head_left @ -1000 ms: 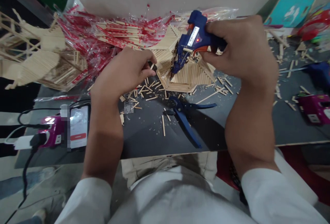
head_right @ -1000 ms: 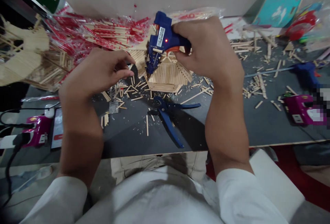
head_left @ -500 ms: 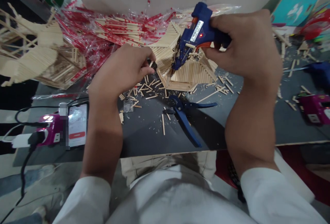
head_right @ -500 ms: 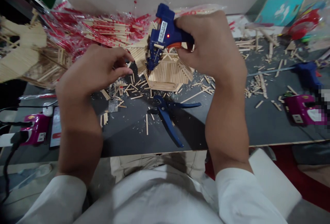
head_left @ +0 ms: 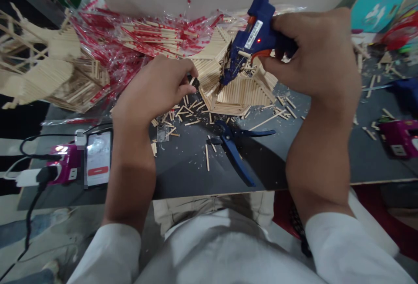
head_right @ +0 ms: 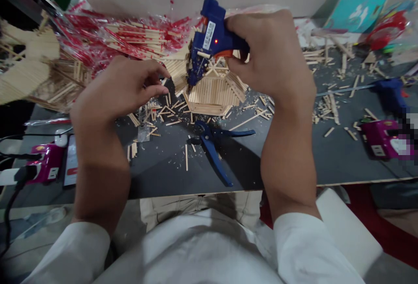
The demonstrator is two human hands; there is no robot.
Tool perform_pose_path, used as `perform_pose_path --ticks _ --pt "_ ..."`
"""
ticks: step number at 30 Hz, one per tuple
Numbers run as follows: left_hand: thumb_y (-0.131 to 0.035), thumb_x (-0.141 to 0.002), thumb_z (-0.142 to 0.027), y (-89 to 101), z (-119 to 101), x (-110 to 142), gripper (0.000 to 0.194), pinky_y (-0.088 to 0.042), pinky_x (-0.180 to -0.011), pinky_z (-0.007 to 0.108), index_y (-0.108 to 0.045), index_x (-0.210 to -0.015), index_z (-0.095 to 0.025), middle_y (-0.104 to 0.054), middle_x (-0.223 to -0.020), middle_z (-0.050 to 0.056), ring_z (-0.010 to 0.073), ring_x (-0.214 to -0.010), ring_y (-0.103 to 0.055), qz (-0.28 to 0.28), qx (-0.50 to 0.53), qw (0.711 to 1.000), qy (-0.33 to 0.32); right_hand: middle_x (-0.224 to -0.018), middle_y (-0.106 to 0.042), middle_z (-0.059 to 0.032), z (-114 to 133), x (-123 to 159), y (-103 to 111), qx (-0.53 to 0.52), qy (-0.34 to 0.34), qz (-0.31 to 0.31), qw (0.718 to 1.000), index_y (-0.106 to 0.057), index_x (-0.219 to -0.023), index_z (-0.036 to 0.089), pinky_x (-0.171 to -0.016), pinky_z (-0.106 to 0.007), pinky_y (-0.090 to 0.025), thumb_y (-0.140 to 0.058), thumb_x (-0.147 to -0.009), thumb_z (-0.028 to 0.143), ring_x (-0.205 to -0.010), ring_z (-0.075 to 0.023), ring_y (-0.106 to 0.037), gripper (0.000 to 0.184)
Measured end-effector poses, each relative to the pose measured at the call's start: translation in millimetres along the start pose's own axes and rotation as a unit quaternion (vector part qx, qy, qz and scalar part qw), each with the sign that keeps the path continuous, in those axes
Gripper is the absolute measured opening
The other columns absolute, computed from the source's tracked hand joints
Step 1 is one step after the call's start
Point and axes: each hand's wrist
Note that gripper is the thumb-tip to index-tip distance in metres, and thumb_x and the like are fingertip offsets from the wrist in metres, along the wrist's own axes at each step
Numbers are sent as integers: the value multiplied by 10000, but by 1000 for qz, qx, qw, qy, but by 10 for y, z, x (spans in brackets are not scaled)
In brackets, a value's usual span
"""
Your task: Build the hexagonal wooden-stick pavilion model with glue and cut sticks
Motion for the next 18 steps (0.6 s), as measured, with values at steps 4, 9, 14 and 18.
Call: perform_pose_path --ticks 4,9,14,18 --pt "-561 -969 -462 5 8 2 390 -476 -1036 470 -700 -1290 -288 -774 -1081 75 327 -1132 -697 8 11 1000 7 -749 -523 4 -5 0 8 4 -3 -2 1000 -363 -845 257 -627 -360 -269 -689 -814 266 -678 -193 -568 327" --pt "-577 -966 -451 1 10 3 350 -504 -1014 458 -709 -1257 -310 -784 -1062 57 305 -1078 -706 -4 3 1000 5 -794 -607 -13 -8 5 27 0 -6 -9 1000 -426 -842 252 -656 -355 -333 -664 -861 317 -727 -202 -622 247" --pt "-590 -958 -421 -6 1 7 335 -518 -989 469 -723 -1235 -288 -785 -1030 69 302 -999 -721 -15 7 1000 -1 -818 -651 -31 24 4 49 -7 -23 -10 1000 -467 -863 254 -647 -362 -331 -643 -865 335 -734 -217 -630 195" --pt "-588 -960 -429 -3 -9 10 342 -525 -988 463 -720 -1240 -282 -787 -1017 67 299 -1013 -716 -14 5 1000 -1 -836 -666 -30 23 10 45 2 -25 -21 999 -521 -914 253 -657 -353 -340 -648 -843 302 -749 -220 -649 154"
Point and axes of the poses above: each hand's wrist, its own x-axis away from the middle knuckle, its own y-axis out of the back of the hand, z = x × y
